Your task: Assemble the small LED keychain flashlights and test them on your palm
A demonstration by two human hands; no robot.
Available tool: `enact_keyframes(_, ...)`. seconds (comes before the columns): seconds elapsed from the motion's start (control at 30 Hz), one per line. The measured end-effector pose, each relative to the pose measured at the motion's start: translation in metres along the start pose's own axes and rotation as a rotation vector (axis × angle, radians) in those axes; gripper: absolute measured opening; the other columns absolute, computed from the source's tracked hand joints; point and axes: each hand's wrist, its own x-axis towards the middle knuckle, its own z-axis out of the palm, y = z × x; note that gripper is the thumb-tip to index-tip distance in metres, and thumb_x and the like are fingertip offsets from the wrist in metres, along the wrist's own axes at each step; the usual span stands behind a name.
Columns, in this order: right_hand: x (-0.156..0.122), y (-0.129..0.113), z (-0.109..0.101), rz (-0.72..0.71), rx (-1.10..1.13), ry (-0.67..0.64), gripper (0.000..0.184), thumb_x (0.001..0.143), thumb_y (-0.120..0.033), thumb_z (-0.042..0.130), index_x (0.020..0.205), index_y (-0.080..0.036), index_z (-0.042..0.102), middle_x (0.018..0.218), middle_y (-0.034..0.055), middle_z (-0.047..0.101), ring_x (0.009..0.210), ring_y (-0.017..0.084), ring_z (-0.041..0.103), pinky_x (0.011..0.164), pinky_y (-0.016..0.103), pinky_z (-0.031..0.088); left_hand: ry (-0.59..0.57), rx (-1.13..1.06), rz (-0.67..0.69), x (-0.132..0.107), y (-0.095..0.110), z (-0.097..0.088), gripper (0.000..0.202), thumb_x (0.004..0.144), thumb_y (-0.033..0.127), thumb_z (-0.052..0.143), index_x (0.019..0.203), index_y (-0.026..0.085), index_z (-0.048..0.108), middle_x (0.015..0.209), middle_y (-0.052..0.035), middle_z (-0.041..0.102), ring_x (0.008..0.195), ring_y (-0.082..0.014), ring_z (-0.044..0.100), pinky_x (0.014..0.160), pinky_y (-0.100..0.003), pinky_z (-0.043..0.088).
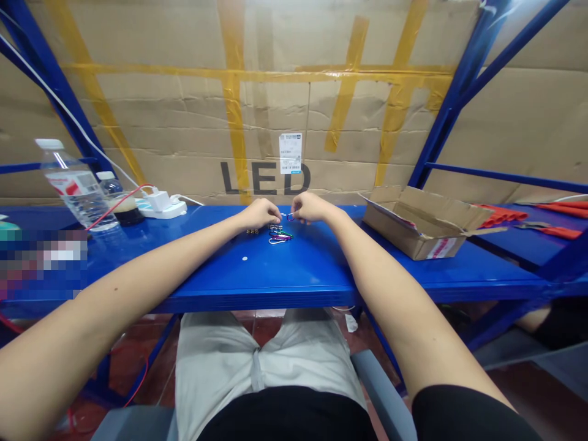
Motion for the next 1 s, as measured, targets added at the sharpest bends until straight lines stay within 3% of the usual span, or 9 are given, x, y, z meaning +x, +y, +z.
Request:
enact_keyframes(0.37,0.000,-0.001,0.003,-0.023,0.080,-0.025,0.009,0.086,-0.010,0.070,0.080,-0.015,0.064,0.057,-0.0008,0.063,0.050,0.011,0.059,0.052,0.023,0.048,-0.053,0.108,0.067,-0.006,0.000,-0.002,0.026,0.089,0.020,0.055,0.099,0.019,0.079,0.096,-0.0056,0.078,0.091,-0.0207,0.069,0.085,-0.031,0.051)
enact_keyframes(0.57,0.002,0.001,0.004,-0.001,0.080,-0.028,0.008,0.084,-0.009,0.070,0.080,-0.014,0.066,0.058,0.0007,0.064,0.049,0.011,0.059,0.051,0.024,0.049,-0.081,0.109,0.068,-0.007,-0.004,-0.008,0.051,0.073,0.001,0.048,0.109,0.021,0.077,0.109,-0.0077,0.076,0.102,-0.0223,0.069,0.090,-0.032,0.052)
enact_keyframes(0.73,0.006,0.002,0.014,0.071,0.106,-0.046,0.010,0.085,-0.007,0.066,0.077,-0.012,0.066,0.060,0.0019,0.065,0.048,0.011,0.059,0.052,0.025,0.052,-0.107,0.240,-0.029,-0.007,-0.002,-0.022,0.043,0.070,0.004,0.052,0.103,0.017,0.078,0.109,-0.0120,0.076,0.096,-0.0253,0.069,0.088,-0.035,0.053)
enact_keyframes(1.0,0.005,-0.005,0.023,0.027,0.134,-0.076,0.011,0.085,-0.007,0.064,0.077,-0.012,0.069,0.063,0.0026,0.067,0.050,0.010,0.056,0.050,0.022,0.046,-0.202,0.304,-0.079,-0.009,0.006,-0.025,0.035,0.065,0.007,0.059,0.093,0.018,0.077,0.091,-0.0087,0.077,0.085,-0.0222,0.069,0.080,-0.028,0.052)
